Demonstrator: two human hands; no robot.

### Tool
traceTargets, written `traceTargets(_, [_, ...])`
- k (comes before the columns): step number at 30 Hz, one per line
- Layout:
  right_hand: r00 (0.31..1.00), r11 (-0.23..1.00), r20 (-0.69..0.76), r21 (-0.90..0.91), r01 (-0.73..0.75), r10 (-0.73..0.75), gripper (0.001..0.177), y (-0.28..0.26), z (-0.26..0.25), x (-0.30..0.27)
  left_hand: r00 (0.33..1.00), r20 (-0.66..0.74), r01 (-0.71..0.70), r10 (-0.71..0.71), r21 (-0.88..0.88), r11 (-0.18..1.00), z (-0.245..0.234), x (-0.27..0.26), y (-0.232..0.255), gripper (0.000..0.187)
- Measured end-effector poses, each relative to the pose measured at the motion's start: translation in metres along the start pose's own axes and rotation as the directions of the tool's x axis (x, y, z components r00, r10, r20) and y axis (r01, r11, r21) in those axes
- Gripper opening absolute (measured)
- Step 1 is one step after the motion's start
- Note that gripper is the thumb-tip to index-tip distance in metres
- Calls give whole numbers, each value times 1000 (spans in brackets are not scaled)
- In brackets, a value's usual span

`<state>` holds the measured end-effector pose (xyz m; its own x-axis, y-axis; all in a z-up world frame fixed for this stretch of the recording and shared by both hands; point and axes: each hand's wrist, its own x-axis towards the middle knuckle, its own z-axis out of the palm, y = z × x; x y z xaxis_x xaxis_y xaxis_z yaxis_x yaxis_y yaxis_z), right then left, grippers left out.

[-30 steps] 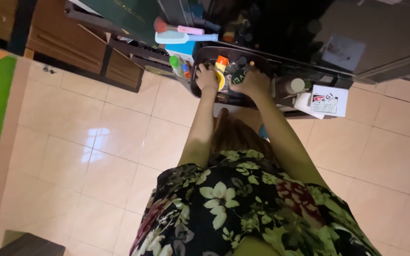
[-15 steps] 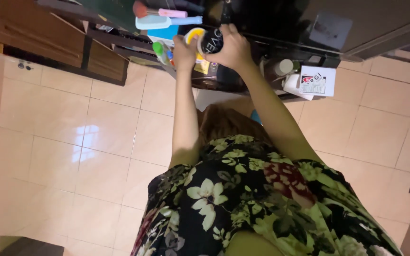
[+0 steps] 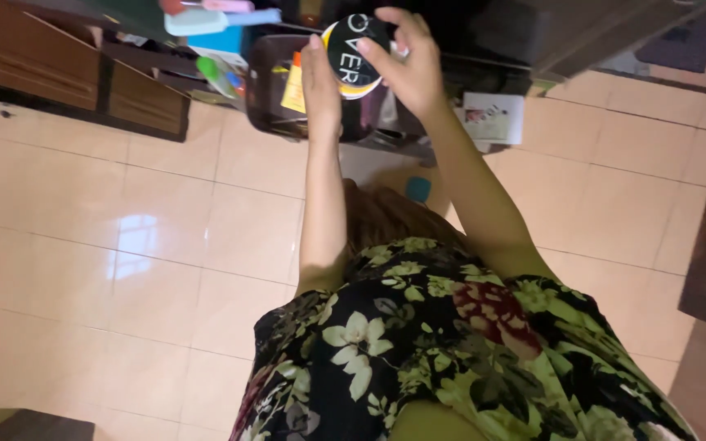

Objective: Organizing various cosmetic and skincare products on a shelf.

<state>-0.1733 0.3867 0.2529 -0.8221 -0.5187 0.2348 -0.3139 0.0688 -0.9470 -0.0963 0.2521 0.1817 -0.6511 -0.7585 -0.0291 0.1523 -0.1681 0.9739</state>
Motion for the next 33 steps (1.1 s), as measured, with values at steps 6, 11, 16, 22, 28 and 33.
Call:
traceTargets(6, [843,841,225,135,-524,489,57,51,-116,-34,1000,21,18,-19,46,999,97,-64,-70,55])
traceTargets(11, [747,699,219,264,-665,628,61,112,-197,-66,998,48,36,-44,170,985,171,-112,-113,67])
traceTargets(16, [697,620,210,332,-710,686,71,174,-243,-90,998,49,-46,31,345,937,219,-136,-172,90])
traceTargets(22, [639,591,155,267,-761,753,70,244,-247,-98,980,84,102,-180,563,820,220,-125,-269,102])
traceTargets(28, [614,562,144,284,-777,776,65,255,-233,-99,906,6,289,-423,721,630,221,-131,-232,91])
traceTargets(33, [682,637,82,290,-714,727,55,272,-217,-98,974,13,144,-227,737,660,210,-122,-284,83])
